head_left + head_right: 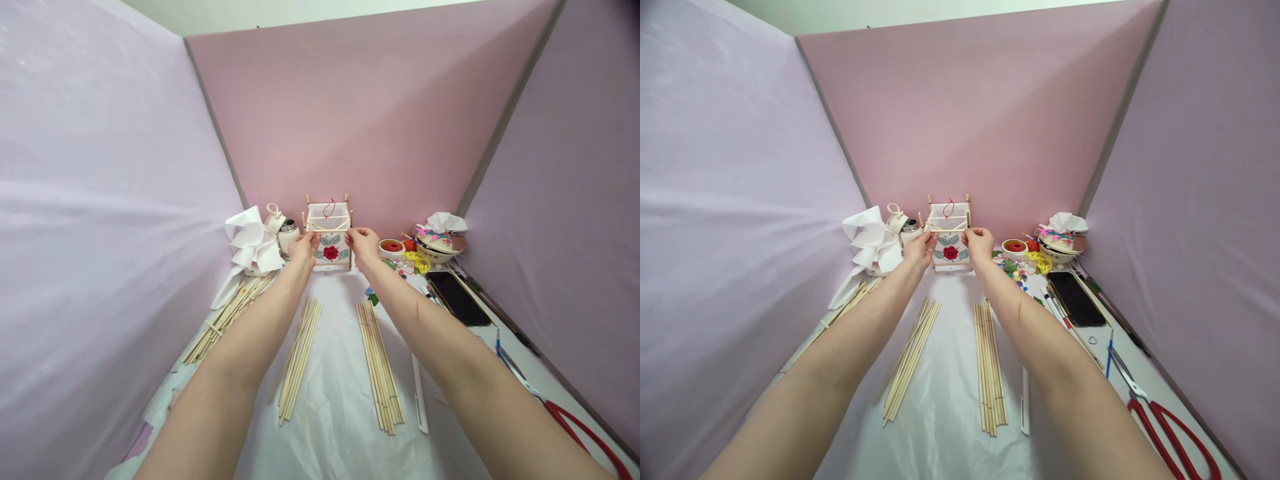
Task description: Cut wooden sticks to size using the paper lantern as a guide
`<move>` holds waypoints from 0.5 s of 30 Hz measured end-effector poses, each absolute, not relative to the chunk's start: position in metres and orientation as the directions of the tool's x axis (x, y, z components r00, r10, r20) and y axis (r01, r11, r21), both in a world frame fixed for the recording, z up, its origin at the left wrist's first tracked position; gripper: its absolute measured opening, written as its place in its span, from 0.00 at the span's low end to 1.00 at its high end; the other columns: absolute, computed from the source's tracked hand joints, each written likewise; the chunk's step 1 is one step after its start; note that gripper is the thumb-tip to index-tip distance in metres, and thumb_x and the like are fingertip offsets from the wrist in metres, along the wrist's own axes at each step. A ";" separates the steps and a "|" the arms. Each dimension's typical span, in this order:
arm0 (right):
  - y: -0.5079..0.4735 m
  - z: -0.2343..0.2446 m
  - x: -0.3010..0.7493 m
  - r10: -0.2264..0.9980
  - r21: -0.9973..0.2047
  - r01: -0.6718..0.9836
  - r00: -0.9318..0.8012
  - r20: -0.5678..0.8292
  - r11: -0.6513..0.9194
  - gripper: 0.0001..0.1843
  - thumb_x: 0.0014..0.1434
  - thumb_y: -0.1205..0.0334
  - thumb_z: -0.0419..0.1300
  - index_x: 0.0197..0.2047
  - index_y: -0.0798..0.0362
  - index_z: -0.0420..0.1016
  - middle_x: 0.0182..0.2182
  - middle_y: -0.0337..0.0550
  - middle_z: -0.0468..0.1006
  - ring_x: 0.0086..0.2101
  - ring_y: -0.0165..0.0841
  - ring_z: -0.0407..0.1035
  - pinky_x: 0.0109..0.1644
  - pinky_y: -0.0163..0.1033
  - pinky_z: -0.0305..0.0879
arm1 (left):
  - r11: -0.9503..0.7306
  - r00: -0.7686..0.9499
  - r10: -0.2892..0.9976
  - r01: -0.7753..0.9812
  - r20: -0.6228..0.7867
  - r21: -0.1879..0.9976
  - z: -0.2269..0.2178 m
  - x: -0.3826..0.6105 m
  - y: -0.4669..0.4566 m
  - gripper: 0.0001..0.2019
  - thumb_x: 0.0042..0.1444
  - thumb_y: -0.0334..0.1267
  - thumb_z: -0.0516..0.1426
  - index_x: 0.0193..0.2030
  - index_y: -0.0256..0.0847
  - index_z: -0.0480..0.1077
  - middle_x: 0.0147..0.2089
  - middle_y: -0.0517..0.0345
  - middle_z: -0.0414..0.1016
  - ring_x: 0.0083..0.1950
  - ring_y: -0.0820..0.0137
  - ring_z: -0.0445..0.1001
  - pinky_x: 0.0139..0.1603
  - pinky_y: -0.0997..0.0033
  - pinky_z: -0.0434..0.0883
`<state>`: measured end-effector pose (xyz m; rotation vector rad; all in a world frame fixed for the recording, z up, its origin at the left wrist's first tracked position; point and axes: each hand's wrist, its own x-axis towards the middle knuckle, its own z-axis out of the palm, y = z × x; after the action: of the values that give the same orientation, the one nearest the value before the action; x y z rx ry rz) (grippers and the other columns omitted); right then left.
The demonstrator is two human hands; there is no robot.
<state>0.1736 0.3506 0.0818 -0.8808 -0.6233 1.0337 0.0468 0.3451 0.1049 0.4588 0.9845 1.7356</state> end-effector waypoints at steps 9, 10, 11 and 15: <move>0.352 0.084 0.172 0.901 -0.857 -0.441 0.430 0.061 0.269 0.08 0.43 0.70 0.64 0.25 0.54 0.68 0.19 0.33 0.72 0.23 0.26 0.70 0.33 0.33 0.72 | -0.215 -0.483 0.872 -0.220 0.086 0.951 0.089 0.025 0.357 0.16 0.46 0.32 0.66 0.43 0.39 0.71 0.32 0.58 0.72 0.34 0.70 0.74 0.35 0.73 0.70; 0.351 0.084 0.172 0.900 -0.856 -0.442 0.432 0.060 0.269 0.08 0.43 0.70 0.64 0.25 0.54 0.67 0.18 0.33 0.72 0.23 0.26 0.70 0.34 0.33 0.72 | -0.226 -0.482 0.869 -0.187 0.111 0.956 0.087 0.023 0.360 0.16 0.46 0.32 0.66 0.43 0.39 0.72 0.33 0.57 0.72 0.36 0.69 0.74 0.36 0.72 0.70; 0.351 0.085 0.172 0.899 -0.854 -0.445 0.433 0.057 0.269 0.08 0.43 0.70 0.64 0.26 0.54 0.67 0.19 0.33 0.72 0.23 0.26 0.70 0.34 0.33 0.72 | -0.234 -0.480 0.868 -0.160 0.131 0.959 0.086 0.022 0.362 0.16 0.45 0.32 0.66 0.43 0.39 0.72 0.33 0.56 0.72 0.37 0.68 0.74 0.37 0.71 0.70; 0.352 0.086 0.171 0.898 -0.842 -0.474 0.439 0.027 0.257 0.10 0.45 0.70 0.64 0.28 0.53 0.65 0.19 0.32 0.72 0.24 0.28 0.72 0.34 0.34 0.73 | -0.253 -0.469 0.864 -0.089 0.183 0.963 0.083 0.019 0.368 0.15 0.45 0.30 0.64 0.43 0.38 0.73 0.33 0.57 0.72 0.37 0.69 0.73 0.39 0.70 0.70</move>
<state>0.1710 0.3515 0.0861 -0.8772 -0.5784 1.0043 0.0195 0.3682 0.0834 0.9963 1.3114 1.7983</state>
